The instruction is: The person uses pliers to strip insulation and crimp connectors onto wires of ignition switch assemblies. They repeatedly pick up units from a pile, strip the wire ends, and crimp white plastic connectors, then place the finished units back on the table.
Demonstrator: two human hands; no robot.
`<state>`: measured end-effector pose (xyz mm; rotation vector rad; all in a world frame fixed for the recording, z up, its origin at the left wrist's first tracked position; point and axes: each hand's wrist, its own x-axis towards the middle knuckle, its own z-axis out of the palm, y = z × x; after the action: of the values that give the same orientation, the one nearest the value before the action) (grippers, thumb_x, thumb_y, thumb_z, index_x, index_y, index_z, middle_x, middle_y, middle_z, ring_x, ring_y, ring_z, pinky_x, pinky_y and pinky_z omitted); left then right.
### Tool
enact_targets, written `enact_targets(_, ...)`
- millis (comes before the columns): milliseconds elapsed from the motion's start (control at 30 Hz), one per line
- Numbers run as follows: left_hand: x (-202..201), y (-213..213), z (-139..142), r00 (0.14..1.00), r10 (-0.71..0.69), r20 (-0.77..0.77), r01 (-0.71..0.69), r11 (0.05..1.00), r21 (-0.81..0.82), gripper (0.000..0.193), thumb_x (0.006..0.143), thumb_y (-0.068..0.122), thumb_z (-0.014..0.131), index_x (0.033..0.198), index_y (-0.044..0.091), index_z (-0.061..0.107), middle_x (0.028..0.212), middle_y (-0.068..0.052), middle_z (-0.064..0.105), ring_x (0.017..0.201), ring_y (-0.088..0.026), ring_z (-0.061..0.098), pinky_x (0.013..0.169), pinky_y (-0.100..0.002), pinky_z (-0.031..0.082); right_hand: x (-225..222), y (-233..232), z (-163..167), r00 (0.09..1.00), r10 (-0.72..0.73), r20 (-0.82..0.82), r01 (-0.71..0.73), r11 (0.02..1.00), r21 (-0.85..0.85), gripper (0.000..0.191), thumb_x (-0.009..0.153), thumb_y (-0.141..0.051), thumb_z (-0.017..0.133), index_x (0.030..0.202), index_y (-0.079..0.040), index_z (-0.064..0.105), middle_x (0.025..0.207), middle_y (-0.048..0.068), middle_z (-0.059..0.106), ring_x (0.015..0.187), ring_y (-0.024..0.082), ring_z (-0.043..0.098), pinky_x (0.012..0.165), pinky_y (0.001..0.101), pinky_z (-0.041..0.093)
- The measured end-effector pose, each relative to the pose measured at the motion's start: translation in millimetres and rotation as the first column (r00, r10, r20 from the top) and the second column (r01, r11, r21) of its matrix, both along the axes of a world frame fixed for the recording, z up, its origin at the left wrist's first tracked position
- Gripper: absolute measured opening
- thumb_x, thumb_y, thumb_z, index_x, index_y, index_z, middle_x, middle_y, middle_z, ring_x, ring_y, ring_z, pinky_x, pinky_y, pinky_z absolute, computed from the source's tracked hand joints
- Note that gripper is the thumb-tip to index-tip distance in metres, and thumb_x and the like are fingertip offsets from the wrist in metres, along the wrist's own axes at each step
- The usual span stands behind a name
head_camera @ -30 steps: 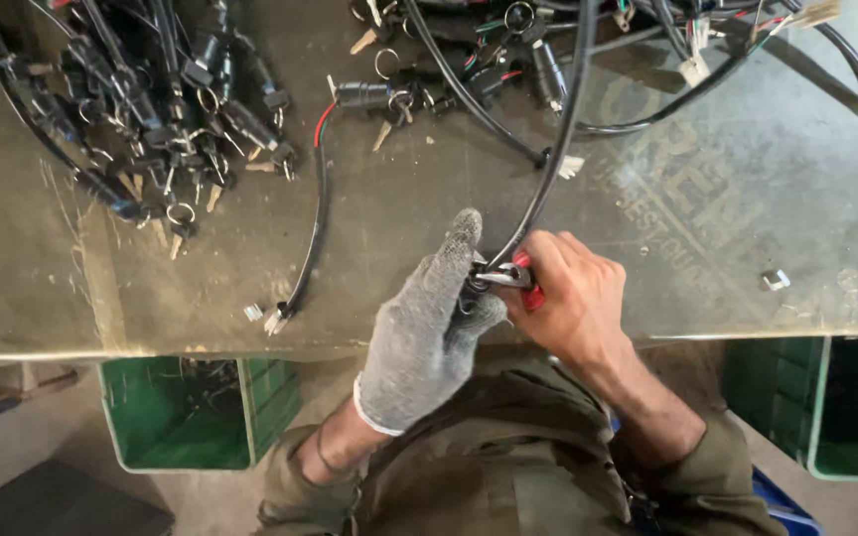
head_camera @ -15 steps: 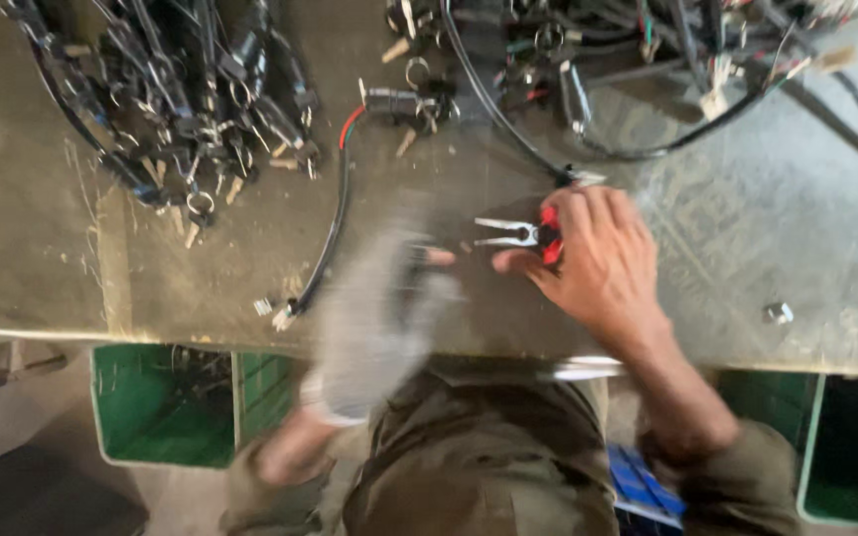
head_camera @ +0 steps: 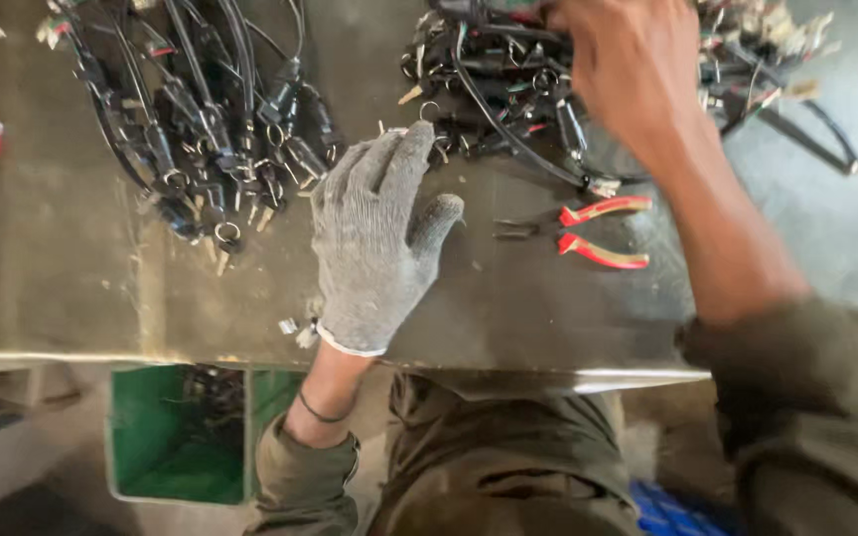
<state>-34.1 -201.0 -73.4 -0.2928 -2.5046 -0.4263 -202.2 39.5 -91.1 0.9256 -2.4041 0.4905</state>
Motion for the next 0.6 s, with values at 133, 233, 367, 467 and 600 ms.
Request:
enact_targets(133, -0.6, 17.3, -0.6, 1.0, 0.01, -0.024, -0.007, 0.991, 0.134, 0.049, 0.099, 0.022, 0.068, 0.145, 0.008, 0.057, 0.138, -0.011, 0.06, 0.127, -0.032, 0.06, 0.105, -0.046, 0.052, 94.6, 7.4, 51.1, 0.945, 0.236, 0.226, -0.215, 0.97, -0.112, 0.022, 0.086, 0.01, 0.06, 0.102, -0.002, 0.07, 0.099, 0.013, 0.069, 0.09, 0.033, 0.064, 0.077, 0.0429, 0.053)
enact_targets(233, 17.1, 40.2, -5.3, 0.973, -0.216, 0.081, 0.166, 0.9, 0.403, 0.051, 0.087, 0.007, 0.07, 0.137, 0.007, 0.06, 0.124, -0.011, 0.069, 0.111, -0.032, 0.066, 0.094, -0.043, 0.054, 146.8, -6.5, 65.6, 0.96, 0.15, 0.237, -0.079, 0.955, -0.286, 0.023, 0.086, 0.009, 0.064, 0.103, -0.005, 0.07, 0.103, 0.015, 0.066, 0.093, 0.031, 0.066, 0.076, 0.0392, 0.053)
enact_targets(367, 53.6, 64.0, -13.3, 0.864, -0.475, 0.167, 0.085, 0.465, 0.881, 0.024, 0.1, 0.011, 0.06, 0.122, 0.005, 0.066, 0.099, -0.011, 0.067, 0.086, -0.026, 0.068, 0.082, -0.032, 0.057, 179.9, -6.6, 22.7, 0.868, -0.113, 0.484, 0.429, 0.663, -0.614, 0.013, 0.116, -0.011, 0.056, 0.111, 0.0, 0.061, 0.102, 0.009, 0.058, 0.094, 0.021, 0.055, 0.085, 0.03, 0.046)
enact_targets(467, 70.7, 64.2, -38.6, 0.74, -0.624, 0.252, 0.12, 0.491, 0.863, 0.021, 0.104, 0.016, 0.062, 0.12, 0.004, 0.068, 0.098, -0.009, 0.068, 0.094, -0.024, 0.068, 0.085, -0.031, 0.055, 203.2, 6.0, -21.3, 0.673, 0.375, 0.638, 0.477, 0.44, -0.761, 0.038, 0.111, -0.028, 0.039, 0.108, 0.001, 0.063, 0.101, 0.011, 0.066, 0.099, 0.022, 0.06, 0.09, 0.0333, 0.046)
enact_targets(600, 75.6, 73.7, -91.8, 0.653, -0.716, 0.247, -0.391, -0.04, 0.919, 0.031, 0.116, 0.025, 0.061, 0.109, -0.004, 0.069, 0.09, -0.007, 0.064, 0.076, -0.014, 0.053, 0.076, -0.032, 0.046, 244.0, -14.1, -29.3, 0.675, 0.576, 0.461, 0.469, 0.148, -0.871, 0.029, 0.106, -0.026, 0.058, 0.111, 0.002, 0.058, 0.098, 0.014, 0.063, 0.096, 0.028, 0.063, 0.091, 0.0427, 0.047)
